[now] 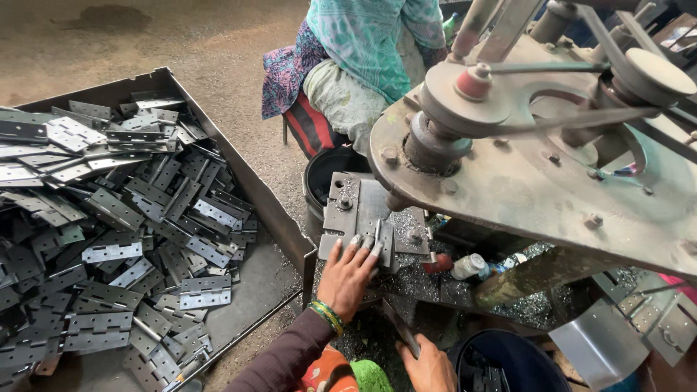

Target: The person operates a belt-driven grinding machine to process metal hinges. They pick up hinges from a large metal bin, place them on the machine's platform, and use a lever to engage the grinding wheel. Processed hinges are dropped into a bucket below.

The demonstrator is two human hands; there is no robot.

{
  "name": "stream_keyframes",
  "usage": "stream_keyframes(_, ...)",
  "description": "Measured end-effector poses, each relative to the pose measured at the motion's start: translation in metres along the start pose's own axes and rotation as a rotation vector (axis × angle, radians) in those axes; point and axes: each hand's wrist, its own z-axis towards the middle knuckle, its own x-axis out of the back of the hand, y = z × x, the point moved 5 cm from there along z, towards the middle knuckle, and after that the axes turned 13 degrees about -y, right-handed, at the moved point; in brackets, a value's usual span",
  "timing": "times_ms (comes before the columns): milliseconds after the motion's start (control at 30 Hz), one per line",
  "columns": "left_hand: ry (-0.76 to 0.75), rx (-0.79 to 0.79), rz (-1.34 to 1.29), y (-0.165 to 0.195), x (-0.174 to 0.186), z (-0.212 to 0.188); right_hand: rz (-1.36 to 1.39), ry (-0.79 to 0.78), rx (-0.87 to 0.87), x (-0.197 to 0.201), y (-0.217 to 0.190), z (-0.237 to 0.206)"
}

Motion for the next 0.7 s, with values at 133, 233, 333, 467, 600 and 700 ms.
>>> stream_keyframes(133,-0.030,0.044,-0.125,-0.002,0.001,0.006,0.022,0.001,0.020,-0.003,0.003,0.005)
stream_keyframes(233,-0.105,0.173,-0.125,-0.013,0.002,0.018,-0.062,0.010,0.096,0.001,-0.003,0.009)
stream_keyframes(333,-0.183,0.221,-0.068,-0.015,0.003,0.031,-0.222,0.000,0.174,0.010,-0.014,0.011)
stream_keyframes(467,-0.331,0.285,-0.005,-0.010,-0.003,0.039,-0.211,0.054,0.207,0.015,-0.019,0.008)
stream_keyframes(600,-0.225,0.240,0.053,-0.004,-0.003,0.035,-0.143,0.058,-0.032,-0.015,0.001,0.016)
stream_keyframes(700,-0.221,0.216,-0.027,-0.007,-0.008,0.030,-0.163,0.144,-0.086,-0.038,0.012,0.027)
